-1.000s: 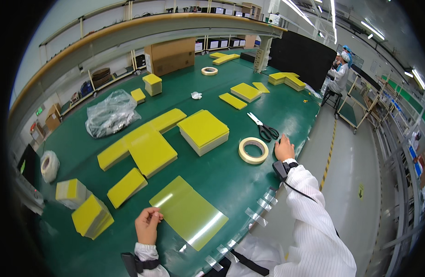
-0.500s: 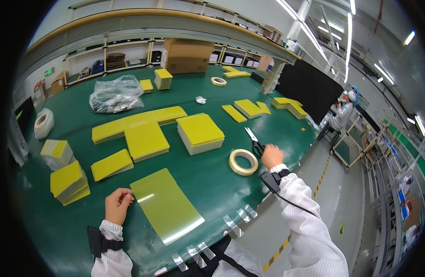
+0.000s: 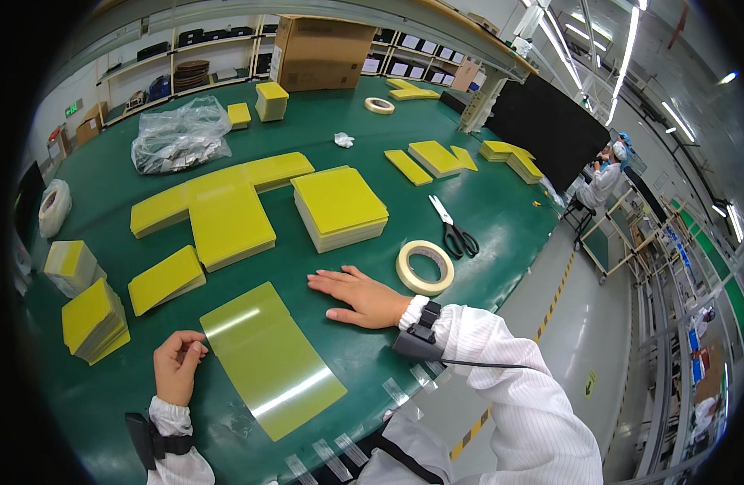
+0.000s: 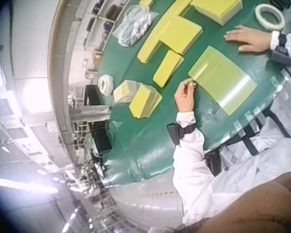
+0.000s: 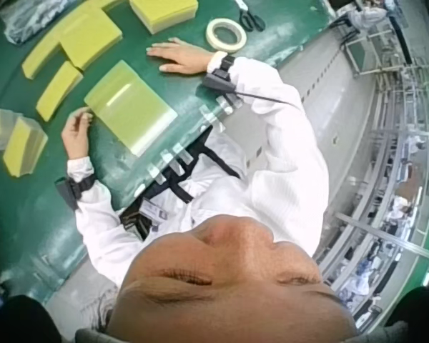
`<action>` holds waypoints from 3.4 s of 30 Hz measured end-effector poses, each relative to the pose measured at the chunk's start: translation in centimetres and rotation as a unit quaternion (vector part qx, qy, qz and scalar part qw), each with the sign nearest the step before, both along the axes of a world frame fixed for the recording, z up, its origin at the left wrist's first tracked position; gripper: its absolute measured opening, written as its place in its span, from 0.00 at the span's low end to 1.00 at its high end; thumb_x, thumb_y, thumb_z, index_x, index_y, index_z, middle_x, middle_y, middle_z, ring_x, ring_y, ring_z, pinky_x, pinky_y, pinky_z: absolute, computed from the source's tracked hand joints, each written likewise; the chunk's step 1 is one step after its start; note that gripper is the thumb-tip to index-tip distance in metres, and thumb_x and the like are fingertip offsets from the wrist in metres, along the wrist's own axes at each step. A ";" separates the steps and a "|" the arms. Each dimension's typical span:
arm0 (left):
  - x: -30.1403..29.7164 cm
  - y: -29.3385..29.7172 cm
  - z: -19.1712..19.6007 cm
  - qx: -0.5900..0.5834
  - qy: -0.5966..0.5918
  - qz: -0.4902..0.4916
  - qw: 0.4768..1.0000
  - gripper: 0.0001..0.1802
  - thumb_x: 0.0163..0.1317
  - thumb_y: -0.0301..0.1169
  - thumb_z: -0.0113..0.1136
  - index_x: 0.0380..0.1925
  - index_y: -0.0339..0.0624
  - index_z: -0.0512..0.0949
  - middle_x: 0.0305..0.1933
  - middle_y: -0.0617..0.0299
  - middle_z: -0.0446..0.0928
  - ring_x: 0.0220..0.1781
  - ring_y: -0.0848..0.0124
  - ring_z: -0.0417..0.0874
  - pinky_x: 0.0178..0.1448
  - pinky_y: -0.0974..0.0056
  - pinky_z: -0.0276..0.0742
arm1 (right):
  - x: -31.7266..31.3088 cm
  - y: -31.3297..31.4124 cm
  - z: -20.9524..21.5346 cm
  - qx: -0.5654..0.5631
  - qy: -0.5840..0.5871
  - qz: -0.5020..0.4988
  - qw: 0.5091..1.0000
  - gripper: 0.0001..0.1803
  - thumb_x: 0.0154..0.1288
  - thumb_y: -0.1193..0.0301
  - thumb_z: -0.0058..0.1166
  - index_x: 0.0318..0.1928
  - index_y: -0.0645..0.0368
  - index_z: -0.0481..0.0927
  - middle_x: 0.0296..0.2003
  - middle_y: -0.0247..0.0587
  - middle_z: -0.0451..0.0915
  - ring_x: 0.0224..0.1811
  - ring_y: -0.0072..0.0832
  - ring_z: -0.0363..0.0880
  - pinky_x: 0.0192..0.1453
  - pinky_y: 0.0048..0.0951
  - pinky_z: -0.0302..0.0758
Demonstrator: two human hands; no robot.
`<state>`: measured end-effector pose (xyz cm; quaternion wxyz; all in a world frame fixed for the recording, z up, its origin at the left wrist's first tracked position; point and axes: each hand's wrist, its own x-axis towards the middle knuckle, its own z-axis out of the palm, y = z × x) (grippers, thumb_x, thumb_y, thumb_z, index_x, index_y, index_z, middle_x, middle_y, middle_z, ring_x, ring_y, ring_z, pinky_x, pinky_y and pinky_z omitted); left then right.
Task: Cut and apply tape to yellow protective sheets on an assembly line
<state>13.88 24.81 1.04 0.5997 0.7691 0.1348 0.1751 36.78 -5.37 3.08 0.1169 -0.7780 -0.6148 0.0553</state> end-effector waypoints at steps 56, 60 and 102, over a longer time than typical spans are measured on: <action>-0.6 -1.6 1.0 0.375 0.024 -0.090 0.923 0.38 0.45 0.46 0.72 0.58 0.48 0.73 0.58 0.61 0.74 0.63 0.62 0.71 0.60 0.57 0.57 | -4.4 6.7 1.2 -0.021 0.006 0.022 1.000 0.42 0.50 0.50 0.64 0.65 0.50 0.65 0.65 0.35 0.66 0.67 0.49 0.57 0.70 0.61 0.43; -0.4 -1.8 0.9 0.396 0.032 -0.093 0.913 0.39 0.45 0.46 0.71 0.60 0.50 0.72 0.57 0.60 0.74 0.62 0.63 0.71 0.59 0.56 0.56 | -4.2 6.4 0.9 -0.015 0.028 0.014 0.999 0.44 0.49 0.51 0.65 0.65 0.50 0.64 0.65 0.35 0.66 0.67 0.50 0.57 0.70 0.61 0.43; -4.5 -9.2 1.7 0.346 -0.035 -0.321 0.881 0.44 0.31 0.48 0.77 0.53 0.48 0.71 0.70 0.57 0.56 0.71 0.52 0.54 0.66 0.44 0.48 | -20.5 -0.4 3.3 0.035 0.352 -0.140 0.925 0.07 0.54 0.76 0.62 0.31 0.60 0.76 0.48 0.43 0.79 0.50 0.41 0.73 0.56 0.37 0.66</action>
